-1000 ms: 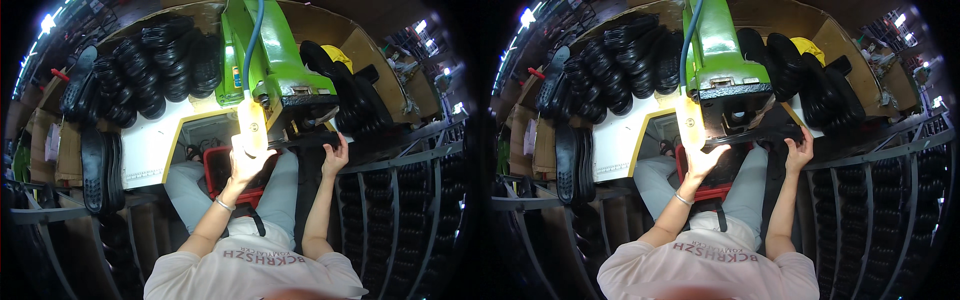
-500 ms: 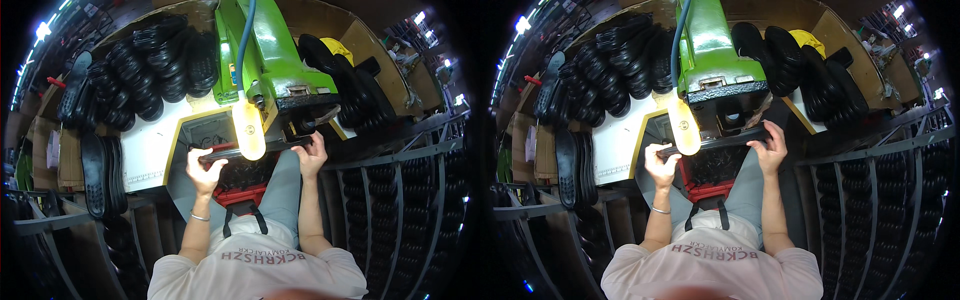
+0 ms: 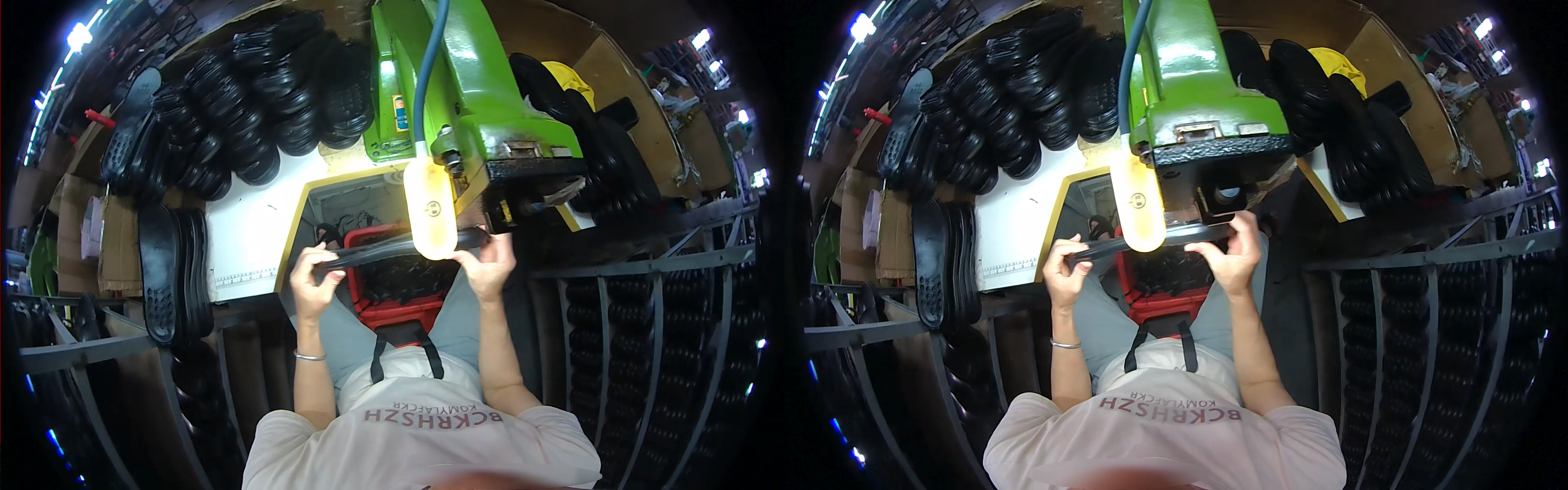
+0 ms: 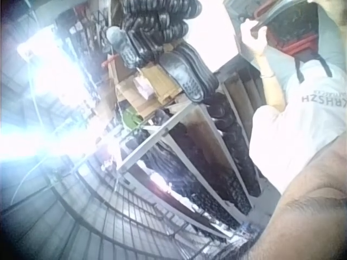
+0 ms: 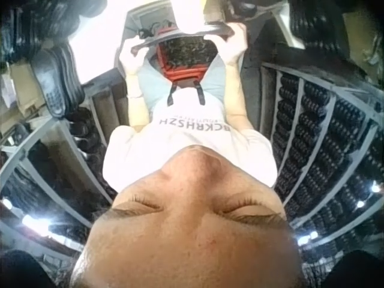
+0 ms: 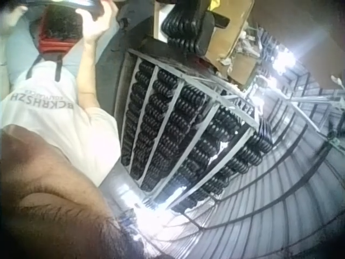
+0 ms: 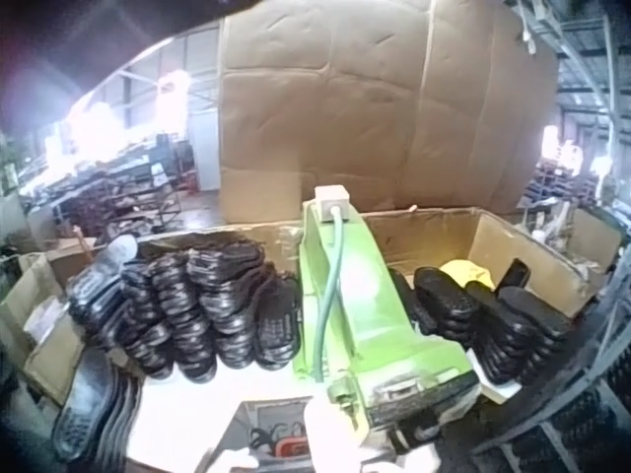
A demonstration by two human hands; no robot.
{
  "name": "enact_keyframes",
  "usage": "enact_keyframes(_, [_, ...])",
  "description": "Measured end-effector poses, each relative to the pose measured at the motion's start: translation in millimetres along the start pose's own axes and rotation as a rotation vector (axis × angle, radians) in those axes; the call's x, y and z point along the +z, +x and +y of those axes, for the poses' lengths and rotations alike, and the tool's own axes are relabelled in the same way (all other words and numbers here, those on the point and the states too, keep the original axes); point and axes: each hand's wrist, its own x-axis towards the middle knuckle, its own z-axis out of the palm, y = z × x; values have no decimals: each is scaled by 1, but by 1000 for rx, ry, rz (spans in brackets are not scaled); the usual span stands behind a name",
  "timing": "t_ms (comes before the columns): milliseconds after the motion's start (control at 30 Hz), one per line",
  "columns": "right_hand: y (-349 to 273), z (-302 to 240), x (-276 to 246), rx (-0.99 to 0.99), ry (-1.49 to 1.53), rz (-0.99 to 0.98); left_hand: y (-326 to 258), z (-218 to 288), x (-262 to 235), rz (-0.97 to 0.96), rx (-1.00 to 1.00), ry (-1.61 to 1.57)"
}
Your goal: Trim and process shoe soles using an industrial cutting machine.
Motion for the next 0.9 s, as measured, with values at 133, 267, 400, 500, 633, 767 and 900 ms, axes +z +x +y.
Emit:
enact_keyframes(133, [-1, 5, -44, -73, -91, -68, 24, 43, 37, -228, 193, 240])
enact_keyframes(267, [7, -20, -46, -214, -163, -125, 28, 68, 76, -172, 189, 255])
enact_keyframes(400, [8, -29, -55, -307, -284, -156, 29, 73, 96, -152, 73, 89])
enact_keyframes(500, [6, -31, -59, -304, -269, -154, 27, 65, 98, -62, -81, 52])
enact_keyframes(633, [8, -24, -74, -226, -143, -44, 30, 55, 74, -92, -63, 51])
enact_keyframes(767, [19, -8, -96, -170, -24, 5, 27, 44, 80, -114, 279, 170])
enact_keyframes(900, [26, 7, -111, -34, 72, 64, 27, 41, 106, 45, 209, 111])
